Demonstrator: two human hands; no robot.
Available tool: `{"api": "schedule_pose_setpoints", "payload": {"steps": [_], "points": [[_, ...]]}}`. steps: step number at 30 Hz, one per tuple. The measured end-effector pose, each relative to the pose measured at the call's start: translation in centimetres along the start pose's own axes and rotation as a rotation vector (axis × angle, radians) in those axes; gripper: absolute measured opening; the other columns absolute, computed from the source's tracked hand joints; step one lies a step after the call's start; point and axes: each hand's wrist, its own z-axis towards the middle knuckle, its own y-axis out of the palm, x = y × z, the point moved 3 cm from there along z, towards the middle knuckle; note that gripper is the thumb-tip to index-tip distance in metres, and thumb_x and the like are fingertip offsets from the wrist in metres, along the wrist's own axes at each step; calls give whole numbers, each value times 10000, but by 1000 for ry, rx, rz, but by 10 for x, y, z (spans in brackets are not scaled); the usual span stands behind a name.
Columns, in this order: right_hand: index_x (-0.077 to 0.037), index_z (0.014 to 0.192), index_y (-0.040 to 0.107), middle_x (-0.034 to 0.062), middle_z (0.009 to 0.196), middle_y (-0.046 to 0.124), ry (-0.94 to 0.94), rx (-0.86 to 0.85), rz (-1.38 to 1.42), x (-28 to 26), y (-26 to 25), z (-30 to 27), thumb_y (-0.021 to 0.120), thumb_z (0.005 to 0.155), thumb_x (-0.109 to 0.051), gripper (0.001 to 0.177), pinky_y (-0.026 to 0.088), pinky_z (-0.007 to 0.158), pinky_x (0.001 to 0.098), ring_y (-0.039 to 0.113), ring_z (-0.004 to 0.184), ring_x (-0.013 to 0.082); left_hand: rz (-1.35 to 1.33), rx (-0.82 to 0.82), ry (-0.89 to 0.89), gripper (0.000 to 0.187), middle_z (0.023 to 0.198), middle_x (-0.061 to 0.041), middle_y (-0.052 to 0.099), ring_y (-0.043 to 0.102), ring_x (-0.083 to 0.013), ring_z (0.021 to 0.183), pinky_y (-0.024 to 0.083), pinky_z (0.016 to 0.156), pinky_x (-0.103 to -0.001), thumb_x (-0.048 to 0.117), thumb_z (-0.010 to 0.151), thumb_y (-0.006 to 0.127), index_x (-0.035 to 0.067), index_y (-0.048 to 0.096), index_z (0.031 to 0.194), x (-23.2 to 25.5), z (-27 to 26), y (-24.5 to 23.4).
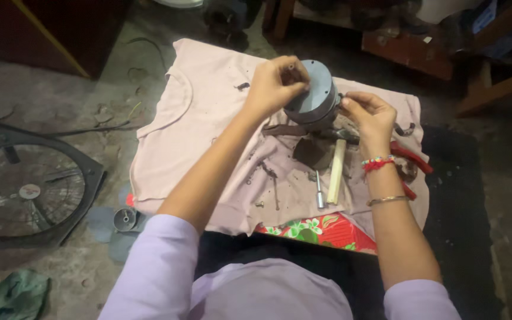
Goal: The person assembles a fan motor housing, placing the top casing onto the motor assembly, aligning the screw holes, and inserting multiple small screws into the side of the housing by hand.
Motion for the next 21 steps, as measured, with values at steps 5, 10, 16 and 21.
{"api": "schedule_pose_setpoints", "payload": {"steps": [5, 10, 16, 21], "points": [[36, 1100, 757, 91, 1022, 769, -124, -91, -186, -50, 2, 4, 781, 892, 35, 209, 589, 831, 234, 724, 888, 123, 45, 20, 80, 136, 941, -50, 598, 640, -162, 865, 527, 792, -289, 3, 828, 743, 78, 748, 941, -9, -8, 16], [46, 1115, 760, 101, 1083, 760, -252, -243, -336, -82, 10, 4, 759, 932, 49, 184, 566, 861, 230, 712, 969, 118, 231, 9, 155, 277, 1067, -61, 623, 617, -262, 1049, 505, 930, -364, 105, 861, 779, 138, 690, 1121, -13, 2, 25], [40, 1150, 729, 97, 1100, 751, -210, -168, -214, -73, -9, 3, 769, 907, 51, 246, 597, 903, 245, 727, 1000, 119, 753, 236, 238, 394, 1319, -156, 584, 543, -380, 1233, 436, 956, -504, 408, 936, 693, 309, 659, 1316, -14, -8, 44], [2, 1144, 756, 119, 1084, 761, -112, -316, -503, -54, -34, -22, 753, 898, -12, 247, 581, 865, 295, 723, 947, 156, 453, 90, -154, 626, 1259, -127, 647, 686, -322, 1115, 551, 923, -421, 633, 896, 609, 281, 580, 1413, -19, -9, 46]]}}
